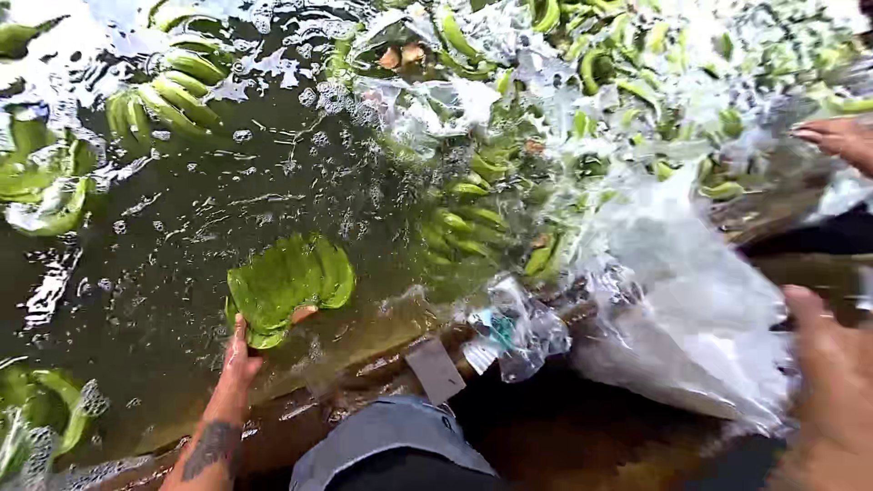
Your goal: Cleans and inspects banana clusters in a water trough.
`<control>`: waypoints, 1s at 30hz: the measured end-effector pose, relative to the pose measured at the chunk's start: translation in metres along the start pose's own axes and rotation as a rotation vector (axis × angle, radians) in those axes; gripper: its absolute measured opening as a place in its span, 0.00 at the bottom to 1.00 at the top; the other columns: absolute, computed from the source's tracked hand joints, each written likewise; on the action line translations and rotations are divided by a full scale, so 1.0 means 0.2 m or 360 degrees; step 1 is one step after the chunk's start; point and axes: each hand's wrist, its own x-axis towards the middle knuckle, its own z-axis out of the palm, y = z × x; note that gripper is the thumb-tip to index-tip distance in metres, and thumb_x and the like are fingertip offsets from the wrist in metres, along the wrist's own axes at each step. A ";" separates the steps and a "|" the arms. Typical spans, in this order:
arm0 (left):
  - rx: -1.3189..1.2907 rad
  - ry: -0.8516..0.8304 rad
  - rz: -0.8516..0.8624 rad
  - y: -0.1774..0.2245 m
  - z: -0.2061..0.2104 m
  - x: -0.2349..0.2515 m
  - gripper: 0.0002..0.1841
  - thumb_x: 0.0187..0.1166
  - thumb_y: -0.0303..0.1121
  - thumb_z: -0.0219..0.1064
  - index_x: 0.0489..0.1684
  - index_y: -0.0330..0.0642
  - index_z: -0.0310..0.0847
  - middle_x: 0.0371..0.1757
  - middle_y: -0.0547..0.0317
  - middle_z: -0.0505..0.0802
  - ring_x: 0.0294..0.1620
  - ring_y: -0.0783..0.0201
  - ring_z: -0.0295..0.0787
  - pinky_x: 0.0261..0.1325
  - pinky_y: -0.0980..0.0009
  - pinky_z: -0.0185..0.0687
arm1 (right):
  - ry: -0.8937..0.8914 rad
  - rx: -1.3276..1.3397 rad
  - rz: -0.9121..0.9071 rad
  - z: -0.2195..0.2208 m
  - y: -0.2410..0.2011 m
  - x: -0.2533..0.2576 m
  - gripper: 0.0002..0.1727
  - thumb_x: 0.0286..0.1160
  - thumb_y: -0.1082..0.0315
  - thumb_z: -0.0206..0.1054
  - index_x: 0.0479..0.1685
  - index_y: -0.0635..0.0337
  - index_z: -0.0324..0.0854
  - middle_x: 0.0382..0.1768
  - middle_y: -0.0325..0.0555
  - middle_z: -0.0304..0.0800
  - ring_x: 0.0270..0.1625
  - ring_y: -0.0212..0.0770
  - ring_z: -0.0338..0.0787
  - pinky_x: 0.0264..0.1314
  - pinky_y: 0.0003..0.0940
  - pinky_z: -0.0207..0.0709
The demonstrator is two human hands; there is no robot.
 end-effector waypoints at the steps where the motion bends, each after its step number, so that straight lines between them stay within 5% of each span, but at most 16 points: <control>1: 0.0032 -0.0058 -0.0037 -0.01 -0.01 -0.02 0.31 0.92 0.57 0.45 0.83 0.46 0.66 0.71 0.48 0.86 0.69 0.53 0.86 0.67 0.48 0.84 | -0.0178 -0.0078 0.0068 0.14 -0.16 -0.18 0.45 0.82 0.37 0.62 0.86 0.64 0.59 0.68 0.66 0.78 0.60 0.50 0.81 0.64 0.50 0.74; 3: -0.0034 -0.0235 -0.0153 -0.03 0.00 -0.08 0.26 0.93 0.52 0.44 0.79 0.46 0.66 0.65 0.48 0.88 0.63 0.52 0.88 0.60 0.48 0.87 | -0.0782 -0.0119 -0.0026 0.46 -0.37 -0.46 0.34 0.91 0.47 0.55 0.78 0.70 0.68 0.58 0.70 0.84 0.48 0.53 0.86 0.54 0.53 0.79; 7: -0.0273 -0.0367 -0.0238 -0.10 0.11 -0.21 0.17 0.87 0.36 0.47 0.68 0.42 0.67 0.57 0.46 0.88 0.56 0.50 0.89 0.55 0.48 0.89 | -0.1614 -0.0128 -0.0532 1.07 -0.68 -0.96 0.25 0.94 0.57 0.52 0.67 0.72 0.80 0.52 0.67 0.90 0.52 0.58 0.92 0.62 0.56 0.83; 9: -0.0387 -0.0318 -0.0228 -0.13 0.21 -0.29 0.15 0.87 0.33 0.47 0.66 0.41 0.67 0.55 0.48 0.88 0.55 0.53 0.90 0.55 0.52 0.90 | -0.1657 -0.0182 -0.0754 1.26 -0.85 -1.18 0.24 0.94 0.56 0.52 0.65 0.69 0.82 0.52 0.67 0.91 0.57 0.61 0.91 0.67 0.60 0.81; 13: -0.0518 -0.0309 -0.0223 -0.18 0.38 -0.38 0.15 0.91 0.32 0.48 0.70 0.40 0.67 0.59 0.47 0.88 0.58 0.54 0.89 0.60 0.56 0.89 | -0.1584 -0.0287 -0.0908 1.45 -1.09 -1.42 0.24 0.94 0.53 0.51 0.63 0.65 0.81 0.45 0.66 0.91 0.54 0.66 0.92 0.59 0.67 0.81; 19: -0.0571 -0.0235 -0.0161 -0.17 0.56 -0.44 0.21 0.92 0.32 0.52 0.80 0.38 0.60 0.66 0.42 0.85 0.63 0.50 0.88 0.63 0.51 0.87 | -0.1526 -0.0504 -0.0951 1.50 -1.20 -1.43 0.25 0.95 0.52 0.49 0.67 0.63 0.78 0.49 0.69 0.91 0.58 0.70 0.91 0.59 0.69 0.81; 23: -0.0569 -0.0072 -0.0018 -0.20 0.70 -0.42 0.35 0.87 0.28 0.60 0.91 0.46 0.43 0.72 0.38 0.81 0.66 0.46 0.86 0.63 0.48 0.87 | -0.1690 -0.0195 -0.0684 1.52 -1.16 -1.50 0.25 0.97 0.57 0.45 0.68 0.71 0.75 0.54 0.71 0.88 0.60 0.67 0.90 0.64 0.64 0.81; 26: -0.0559 -0.0094 -0.0050 -0.17 0.71 -0.47 0.30 0.88 0.29 0.58 0.89 0.42 0.50 0.71 0.40 0.82 0.66 0.48 0.86 0.63 0.49 0.87 | -0.1822 -0.0181 -0.0722 1.42 -1.15 -1.43 0.24 0.97 0.57 0.46 0.64 0.70 0.78 0.48 0.64 0.90 0.55 0.59 0.90 0.64 0.58 0.80; 30: -0.0555 -0.0030 0.0009 -0.14 0.80 -0.51 0.33 0.87 0.29 0.61 0.89 0.44 0.47 0.71 0.39 0.81 0.64 0.47 0.86 0.60 0.49 0.88 | -0.1619 -0.0175 -0.0752 1.45 -1.18 -1.44 0.24 0.96 0.56 0.47 0.69 0.69 0.76 0.51 0.70 0.90 0.57 0.67 0.91 0.62 0.67 0.82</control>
